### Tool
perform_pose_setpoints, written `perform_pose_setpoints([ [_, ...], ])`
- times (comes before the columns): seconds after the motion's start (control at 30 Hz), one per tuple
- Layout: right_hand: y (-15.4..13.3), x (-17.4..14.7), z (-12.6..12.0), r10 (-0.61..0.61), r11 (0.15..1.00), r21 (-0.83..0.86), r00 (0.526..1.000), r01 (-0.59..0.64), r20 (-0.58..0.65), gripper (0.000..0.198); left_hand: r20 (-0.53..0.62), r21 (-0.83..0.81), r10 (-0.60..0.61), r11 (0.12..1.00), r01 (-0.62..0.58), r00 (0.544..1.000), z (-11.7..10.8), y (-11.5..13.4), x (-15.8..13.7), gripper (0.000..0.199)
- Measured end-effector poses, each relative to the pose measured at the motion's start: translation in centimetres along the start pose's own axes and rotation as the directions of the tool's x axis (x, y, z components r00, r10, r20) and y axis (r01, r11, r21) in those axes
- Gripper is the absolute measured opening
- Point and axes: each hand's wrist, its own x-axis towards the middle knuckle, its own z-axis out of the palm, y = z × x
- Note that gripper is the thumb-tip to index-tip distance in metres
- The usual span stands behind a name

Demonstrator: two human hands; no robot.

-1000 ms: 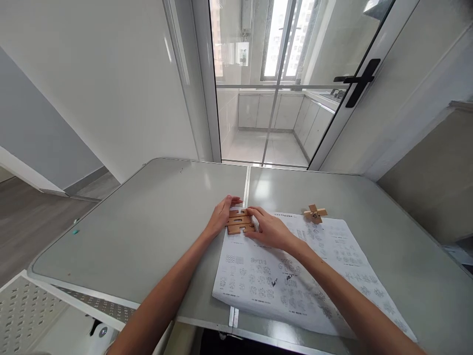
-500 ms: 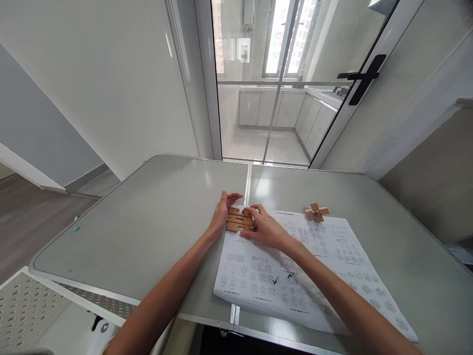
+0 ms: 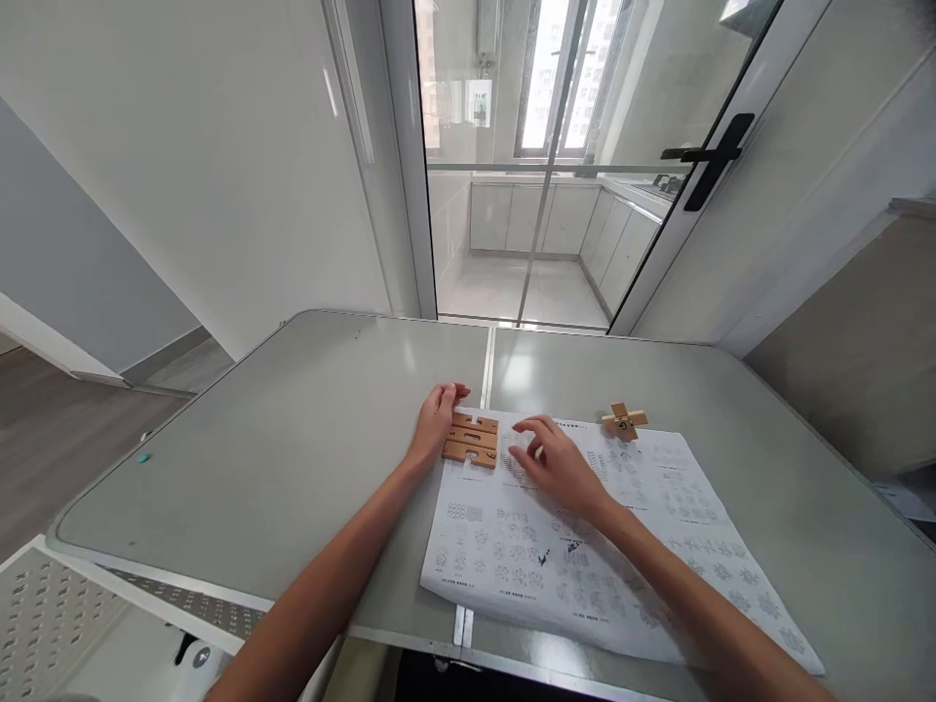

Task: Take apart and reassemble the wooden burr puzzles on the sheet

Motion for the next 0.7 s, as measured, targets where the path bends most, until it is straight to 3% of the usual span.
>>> perform_pose_setpoints([
  [0.1, 1.3, -1.0, -1.5, 0.076, 0.990, 0.121, 0.997, -0.076, 0.002, 0.035, 0.011, 0.075, 0.014, 0.997, -0.015, 1.000, -0.5, 0.0, 0.2, 0.031],
  [0.23, 2.8, -1.5, -2.4, 0.159, 0.916, 0.367, 0.987, -0.162, 0.039, 0.042, 0.044, 0.190, 0.033, 0.981, -0.040, 0.999, -0.8, 0.1, 0.1, 0.027],
  [0.43, 3.7, -1.4, -3.4, 0.268, 0.797, 0.573, 0.962, -0.192, -0.050, 0.048, 0.139, 0.343, 0.073, 0.932, -0.117, 0.988, -0.4, 0.7, -0.4, 0.027],
  [0.7, 5.4, -1.0, -4.9, 0.410, 0.590, 0.790, 0.905, -0.170, -0.111, 0.066, 0.189, 0.427, 0.088, 0.889, -0.162, 0.978, -0.2, 0.3, -0.4, 0.028],
])
